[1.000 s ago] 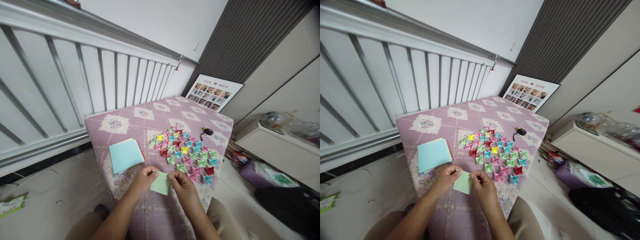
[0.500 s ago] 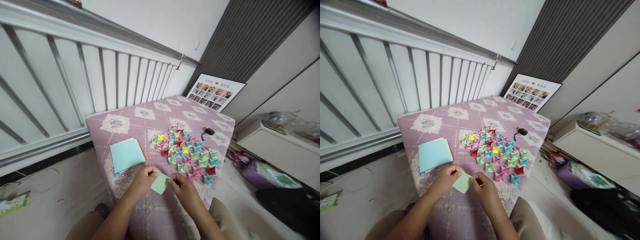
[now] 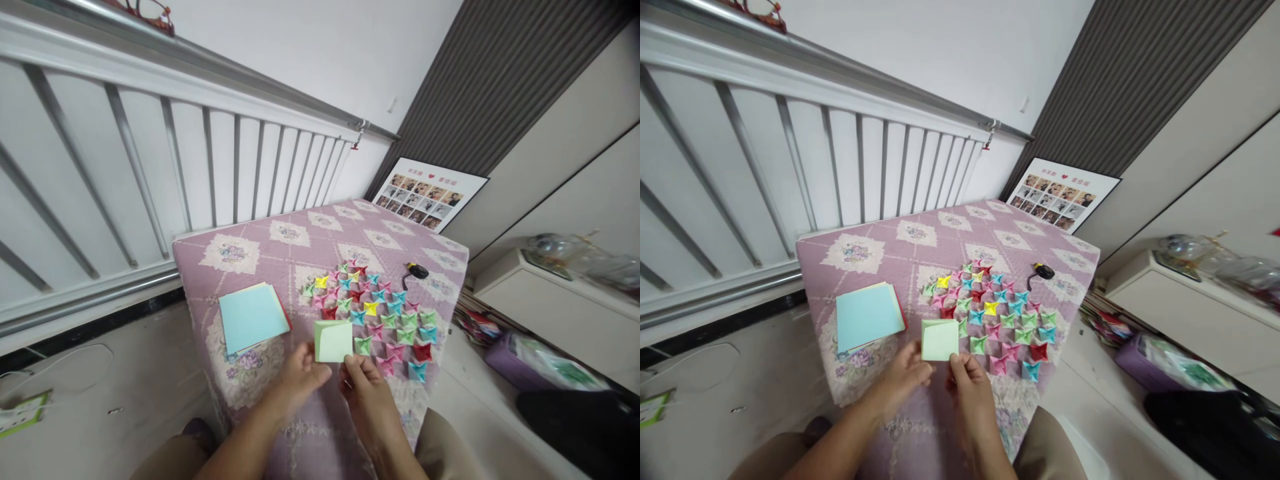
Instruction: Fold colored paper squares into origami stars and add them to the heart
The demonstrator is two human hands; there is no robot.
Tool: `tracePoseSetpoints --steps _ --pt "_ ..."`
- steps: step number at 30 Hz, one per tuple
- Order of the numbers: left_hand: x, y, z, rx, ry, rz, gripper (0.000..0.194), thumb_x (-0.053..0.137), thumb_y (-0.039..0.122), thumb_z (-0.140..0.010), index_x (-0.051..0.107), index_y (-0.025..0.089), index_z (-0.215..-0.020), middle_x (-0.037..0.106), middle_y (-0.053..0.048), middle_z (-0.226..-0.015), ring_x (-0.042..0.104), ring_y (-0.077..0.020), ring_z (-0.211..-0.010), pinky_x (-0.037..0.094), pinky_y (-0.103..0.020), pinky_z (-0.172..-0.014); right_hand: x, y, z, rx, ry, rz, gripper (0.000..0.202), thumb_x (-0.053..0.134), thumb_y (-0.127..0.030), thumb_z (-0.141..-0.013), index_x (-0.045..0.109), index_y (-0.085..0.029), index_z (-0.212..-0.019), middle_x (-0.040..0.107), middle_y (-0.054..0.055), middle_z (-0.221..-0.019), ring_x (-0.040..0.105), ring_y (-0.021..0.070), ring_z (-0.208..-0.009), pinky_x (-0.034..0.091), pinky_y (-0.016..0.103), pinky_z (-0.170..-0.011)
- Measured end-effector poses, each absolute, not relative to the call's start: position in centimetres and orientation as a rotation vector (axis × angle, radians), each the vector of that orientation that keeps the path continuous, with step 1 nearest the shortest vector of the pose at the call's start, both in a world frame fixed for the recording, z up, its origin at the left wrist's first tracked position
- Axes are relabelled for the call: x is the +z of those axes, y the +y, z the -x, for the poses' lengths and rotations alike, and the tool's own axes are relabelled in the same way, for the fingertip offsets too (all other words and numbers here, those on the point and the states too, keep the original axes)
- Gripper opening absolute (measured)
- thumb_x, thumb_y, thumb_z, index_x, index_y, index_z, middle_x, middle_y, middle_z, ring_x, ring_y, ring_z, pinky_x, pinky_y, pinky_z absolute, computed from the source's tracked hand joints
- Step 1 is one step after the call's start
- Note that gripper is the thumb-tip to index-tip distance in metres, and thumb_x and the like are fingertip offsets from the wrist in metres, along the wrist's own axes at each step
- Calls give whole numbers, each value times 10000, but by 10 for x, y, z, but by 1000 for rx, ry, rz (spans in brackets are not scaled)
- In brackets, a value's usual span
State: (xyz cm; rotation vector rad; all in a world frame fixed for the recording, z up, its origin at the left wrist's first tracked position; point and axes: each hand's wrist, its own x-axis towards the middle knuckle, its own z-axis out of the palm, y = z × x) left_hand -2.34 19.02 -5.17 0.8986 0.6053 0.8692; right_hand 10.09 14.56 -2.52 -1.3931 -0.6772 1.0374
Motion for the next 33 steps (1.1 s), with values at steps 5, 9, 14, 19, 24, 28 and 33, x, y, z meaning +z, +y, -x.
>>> tracePoseSetpoints --steps 5,9,14,19,24,28,33 --pt "-64 181 2 960 702 -880 364 728 393 -668 649 121 -897 688 -80 -870 613 -228 -861 445 -323 -800 -29 144 -77 1135 -516 1274 286 715 -461 -669 583 -222 -753 667 6 -743 607 184 -664 447 278 -548" --pt "-63 181 -1 967 804 -845 357 717 415 -674 680 113 -859 707 -97 -860 633 -250 -842 465 -343 -790 -37 142 -67 1118 -468 1231 281 703 -478 -682 590 -226 -731 685 2 -742 631 196 -716 466 288 -580" --pt "-57 182 4 991 855 -824 277 694 368 -681 676 125 -812 702 -76 -791 630 -224 -761 474 -313 -725 -50 142 -65 1120 -525 1274 262 696 -457 -694 582 -224 -726 678 -12 -715 616 187 -686 464 286 -605" --pt "-58 186 8 1016 877 -848 240 649 304 -698 675 136 -867 697 -61 -807 624 -216 -796 466 -293 -733 -53 139 -65 1195 -563 1315 251 673 -447 -730 582 -216 -695 635 -24 -635 564 156 -589 431 264 -563" --pt "-58 193 19 874 983 -1009 169 612 266 -706 682 139 -793 681 -46 -734 593 -190 -668 436 -270 -619 -47 139 -82 1223 -631 1359 272 710 -421 -709 630 -214 -868 674 12 -838 583 155 -701 428 244 -589" --pt "-57 195 28 714 980 -1235 125 589 245 -722 674 153 -727 624 -8 -614 511 -144 -539 363 -240 -522 -29 145 -106 1078 -727 1448 407 744 -438 -668 627 -241 -1005 662 17 -952 584 161 -783 442 249 -638" --pt "-62 191 32 618 909 -1384 93 615 240 -707 649 157 -687 563 20 -568 434 -112 -477 295 -224 -473 -7 150 -117 1094 -988 1422 388 760 -422 -648 654 -224 -965 673 32 -903 589 194 -823 455 295 -723"
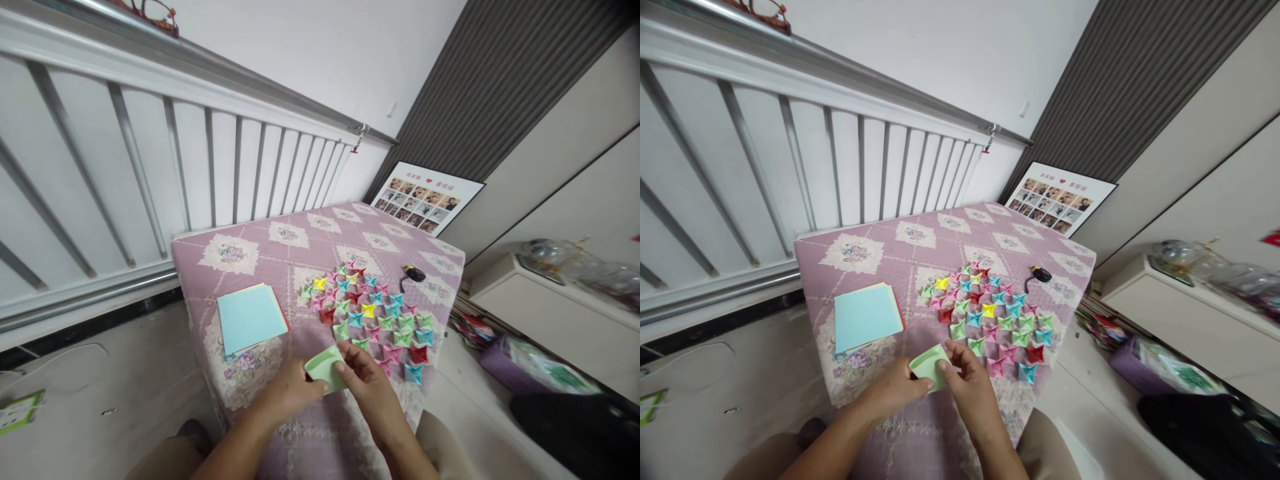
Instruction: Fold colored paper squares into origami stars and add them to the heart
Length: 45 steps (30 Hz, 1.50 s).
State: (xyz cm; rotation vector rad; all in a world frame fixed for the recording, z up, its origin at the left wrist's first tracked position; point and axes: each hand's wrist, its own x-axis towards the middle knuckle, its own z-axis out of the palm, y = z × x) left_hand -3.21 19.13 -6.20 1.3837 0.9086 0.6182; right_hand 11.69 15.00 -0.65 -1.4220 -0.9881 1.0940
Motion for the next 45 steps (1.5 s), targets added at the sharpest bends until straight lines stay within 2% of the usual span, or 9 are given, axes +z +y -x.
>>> tracePoseSetpoints --steps 3,6,11,17,22,25,28,35,45 --pt "-63 190 34 566 889 -1426 110 613 254 -713 630 153 -673 536 30 -557 399 -99 -461 258 -219 -451 -6 149 -116 1140 -1110 1465 287 717 -447 -687 671 -195 -815 648 8 -726 555 163 -671 429 269 -628" --pt "-59 191 33 522 953 -1388 117 609 252 -708 641 140 -719 538 31 -572 410 -100 -481 277 -216 -470 -12 148 -117 1072 -1120 1520 313 690 -488 -696 650 -177 -700 603 -9 -630 500 137 -592 393 249 -572" --pt "-55 196 29 675 878 -1258 239 555 284 -739 657 119 -880 582 9 -685 473 -121 -602 354 -219 -572 -17 148 -120 987 -1078 1540 354 682 -526 -685 639 -177 -722 624 4 -675 514 151 -620 403 256 -582" --pt "-67 200 27 742 835 -1234 226 490 337 -787 606 143 -805 586 5 -688 508 -130 -606 361 -219 -552 -21 148 -121 979 -1090 1583 364 665 -538 -695 626 -179 -742 629 13 -692 541 163 -634 428 270 -593" --pt "-68 201 30 647 863 -1293 191 467 331 -795 558 164 -777 557 26 -611 484 -116 -519 338 -214 -496 -21 150 -128 820 -1103 1572 444 692 -530 -663 569 -208 -943 632 43 -855 585 195 -766 480 290 -647" --pt "-64 200 32 617 877 -1364 182 464 330 -798 536 172 -744 542 34 -598 487 -116 -526 325 -209 -488 -12 150 -128 724 -1275 1587 308 658 -461 -718 581 -220 -892 609 74 -1013 580 207 -893 484 282 -685" --pt "-60 199 33 587 890 -1440 183 463 325 -801 520 175 -713 528 41 -582 472 -111 -521 310 -206 -485 -3 150 -125 617 -1456 1629 186 637 -393 -729 615 -229 -813 599 76 -1071 561 229 -997 476 298 -737" --pt "-56 197 36 570 868 -1529 189 466 311 -804 511 173 -683 517 48 -583 470 -105 -543 317 -201 -516 -4 152 -119 530 -1674 1653 91 581 -310 -768 605 -226 -742 611 60 -991 560 206 -978 435 324 -845" --pt "-47 194 41 528 840 -1576 164 478 288 -792 511 169 -684 510 54 -596 467 -100 -557 300 -202 -505 -7 154 -122 743 -1648 1604 212 534 -360 -833 607 -203 -709 619 33 -815 569 163 -760 430 266 -697"
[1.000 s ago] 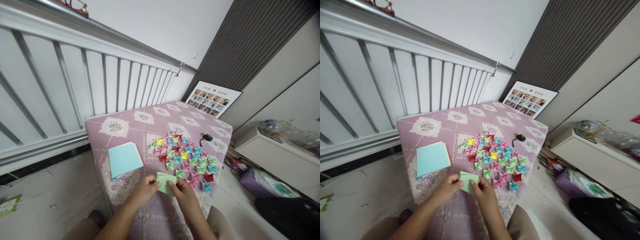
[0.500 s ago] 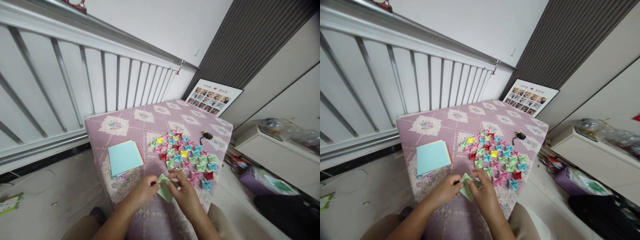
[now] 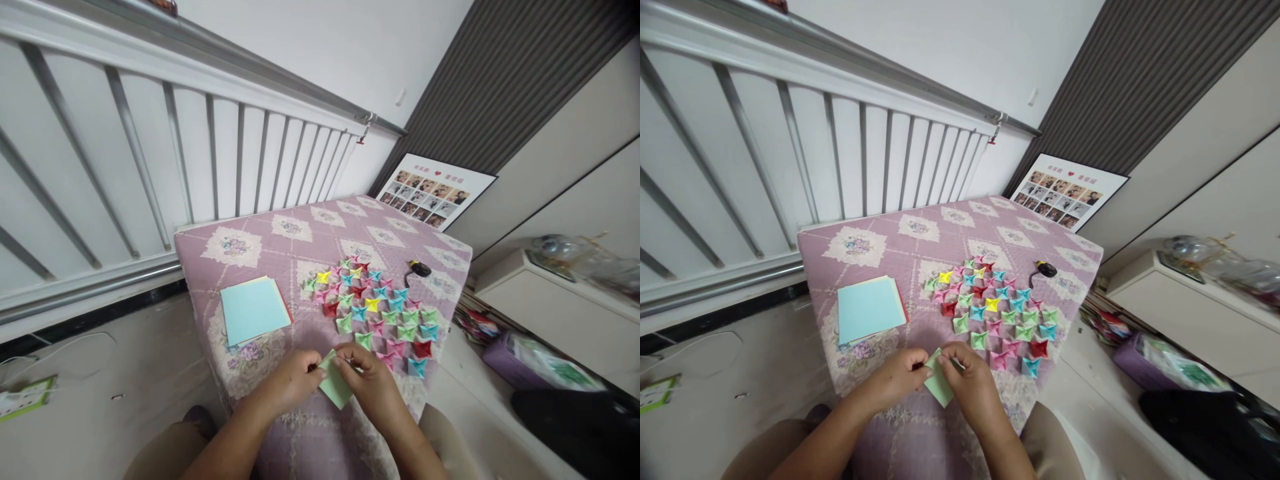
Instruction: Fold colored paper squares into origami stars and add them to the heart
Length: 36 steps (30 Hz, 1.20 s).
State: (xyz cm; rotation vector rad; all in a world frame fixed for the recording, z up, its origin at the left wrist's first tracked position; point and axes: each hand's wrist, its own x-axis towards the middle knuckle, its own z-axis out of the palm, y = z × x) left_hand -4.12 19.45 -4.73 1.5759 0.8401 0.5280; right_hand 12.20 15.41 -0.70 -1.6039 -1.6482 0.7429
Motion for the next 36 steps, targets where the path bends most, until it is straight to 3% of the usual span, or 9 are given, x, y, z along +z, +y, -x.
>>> tracePoseSetpoints --steps 7,16,25,31,36 --pt "-41 195 43 497 862 -1632 122 506 263 -755 529 165 -686 498 57 -600 449 -103 -565 271 -212 -496 -9 155 -122 898 -1443 1647 281 611 -459 -751 628 -186 -686 574 0 -636 489 132 -587 397 241 -546" --pt "-41 195 45 503 854 -1628 111 507 250 -747 561 161 -707 517 48 -618 448 -109 -571 273 -215 -495 -7 155 -121 944 -1340 1667 339 659 -527 -682 597 -196 -641 560 -9 -582 475 128 -539 379 242 -497" --pt "-44 195 45 505 844 -1675 109 521 252 -747 575 160 -724 518 52 -623 447 -104 -568 280 -214 -506 -12 155 -123 980 -1297 1663 317 675 -488 -683 533 -206 -649 516 -35 -563 457 114 -516 370 232 -478" --pt "-44 195 45 498 841 -1694 104 521 250 -746 571 164 -718 522 51 -625 445 -104 -566 274 -218 -505 -13 155 -124 1043 -1238 1643 387 686 -497 -664 603 -206 -904 577 -17 -688 515 138 -592 412 246 -522" --pt "-47 194 45 491 831 -1729 93 518 241 -741 562 170 -700 519 55 -618 450 -103 -565 265 -221 -502 -7 154 -122 1154 -1315 1665 330 660 -508 -697 632 -190 -780 565 -23 -659 487 119 -569 387 232 -518"
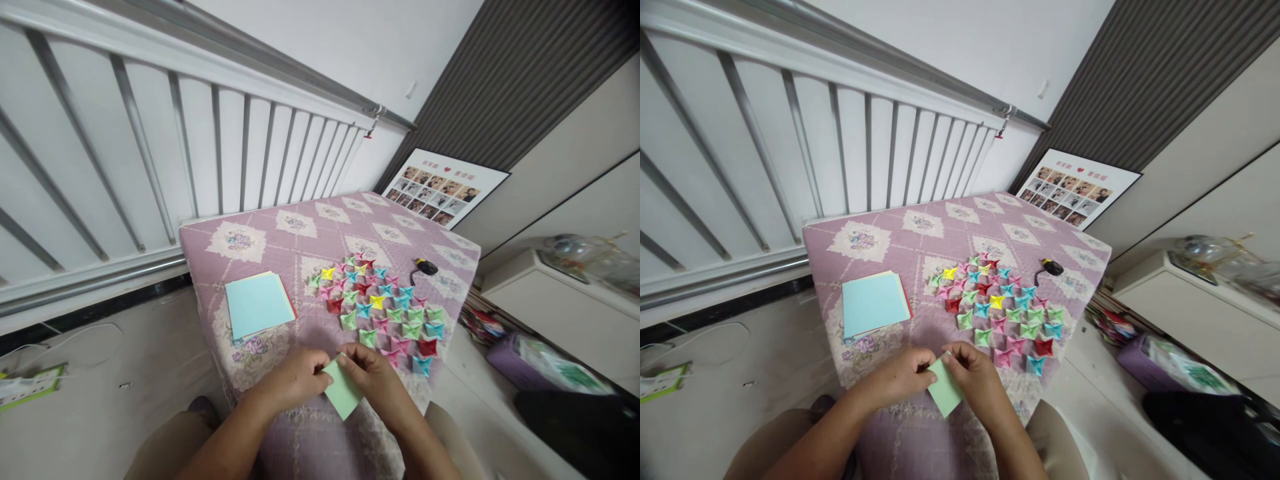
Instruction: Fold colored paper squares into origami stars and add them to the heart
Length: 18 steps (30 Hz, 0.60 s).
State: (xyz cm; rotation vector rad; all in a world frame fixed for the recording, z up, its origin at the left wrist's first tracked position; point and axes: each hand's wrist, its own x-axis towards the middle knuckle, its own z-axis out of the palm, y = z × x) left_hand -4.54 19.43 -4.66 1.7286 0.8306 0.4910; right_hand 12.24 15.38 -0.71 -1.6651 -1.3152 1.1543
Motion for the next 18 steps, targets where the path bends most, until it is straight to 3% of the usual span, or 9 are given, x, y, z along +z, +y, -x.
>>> tracePoseSetpoints --steps 9,18 --pt "-49 195 45 498 793 -1683 88 519 221 -733 579 167 -770 532 50 -653 458 -106 -586 280 -213 -512 -7 151 -122 1173 -1296 1659 311 646 -498 -720 589 -194 -688 535 -38 -578 453 105 -514 360 213 -468" --pt "-46 195 41 634 792 -1622 135 514 265 -768 556 158 -697 472 48 -612 418 -101 -578 278 -210 -518 -11 152 -118 1087 -1402 1682 278 623 -462 -748 587 -199 -666 529 -36 -580 458 111 -528 360 216 -479"
